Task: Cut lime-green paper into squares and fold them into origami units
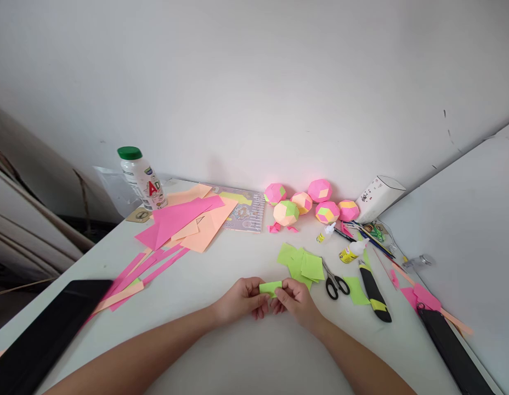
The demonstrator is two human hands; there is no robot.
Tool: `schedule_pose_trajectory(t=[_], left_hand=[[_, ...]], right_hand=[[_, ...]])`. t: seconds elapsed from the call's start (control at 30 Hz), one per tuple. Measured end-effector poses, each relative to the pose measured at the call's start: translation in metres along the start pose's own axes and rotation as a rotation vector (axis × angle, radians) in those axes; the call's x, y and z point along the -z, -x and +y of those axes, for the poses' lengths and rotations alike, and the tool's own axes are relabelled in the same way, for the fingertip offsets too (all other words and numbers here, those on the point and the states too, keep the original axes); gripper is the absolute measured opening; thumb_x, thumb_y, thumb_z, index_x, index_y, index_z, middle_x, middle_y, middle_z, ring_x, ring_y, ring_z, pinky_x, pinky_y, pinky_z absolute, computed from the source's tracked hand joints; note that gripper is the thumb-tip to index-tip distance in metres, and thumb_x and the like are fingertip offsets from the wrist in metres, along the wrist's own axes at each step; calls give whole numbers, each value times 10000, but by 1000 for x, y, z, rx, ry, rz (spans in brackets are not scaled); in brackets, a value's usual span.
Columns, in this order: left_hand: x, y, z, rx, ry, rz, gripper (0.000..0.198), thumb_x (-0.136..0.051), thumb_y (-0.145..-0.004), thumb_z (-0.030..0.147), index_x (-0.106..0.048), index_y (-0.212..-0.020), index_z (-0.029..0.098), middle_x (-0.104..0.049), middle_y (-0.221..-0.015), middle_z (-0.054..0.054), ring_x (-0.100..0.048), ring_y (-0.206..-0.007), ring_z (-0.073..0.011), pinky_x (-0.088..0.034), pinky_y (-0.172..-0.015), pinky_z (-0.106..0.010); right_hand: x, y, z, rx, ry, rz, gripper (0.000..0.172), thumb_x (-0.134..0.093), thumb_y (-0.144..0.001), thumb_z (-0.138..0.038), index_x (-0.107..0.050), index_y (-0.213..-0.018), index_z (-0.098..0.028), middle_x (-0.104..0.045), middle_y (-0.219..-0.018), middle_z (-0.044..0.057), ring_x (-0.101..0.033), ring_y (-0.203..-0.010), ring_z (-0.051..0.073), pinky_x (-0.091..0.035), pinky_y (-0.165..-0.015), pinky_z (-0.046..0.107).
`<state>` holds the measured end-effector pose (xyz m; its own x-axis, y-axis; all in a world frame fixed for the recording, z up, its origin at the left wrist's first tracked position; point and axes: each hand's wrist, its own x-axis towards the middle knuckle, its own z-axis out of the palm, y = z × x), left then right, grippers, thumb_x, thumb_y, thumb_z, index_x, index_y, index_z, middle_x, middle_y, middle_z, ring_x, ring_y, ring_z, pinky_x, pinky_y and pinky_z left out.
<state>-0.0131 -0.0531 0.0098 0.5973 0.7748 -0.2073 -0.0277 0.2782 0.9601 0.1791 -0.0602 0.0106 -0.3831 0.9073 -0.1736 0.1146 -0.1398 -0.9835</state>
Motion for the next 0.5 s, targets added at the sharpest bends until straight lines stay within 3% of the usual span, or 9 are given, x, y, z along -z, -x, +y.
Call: schedule_pose_trajectory(t=[0.5], left_hand=[[-1, -1, -1, 32, -80, 25, 367, -580, -771, 516, -514, -712, 160, -615, -530, 6, -554, -438, -114, -440, -431, -228]], right_hand=[[0, 0, 0, -6, -9, 15, 321, -593, -810, -474, -490, -702, -189, -667, -610, 6, -602, -499, 136, -438, -508, 251]])
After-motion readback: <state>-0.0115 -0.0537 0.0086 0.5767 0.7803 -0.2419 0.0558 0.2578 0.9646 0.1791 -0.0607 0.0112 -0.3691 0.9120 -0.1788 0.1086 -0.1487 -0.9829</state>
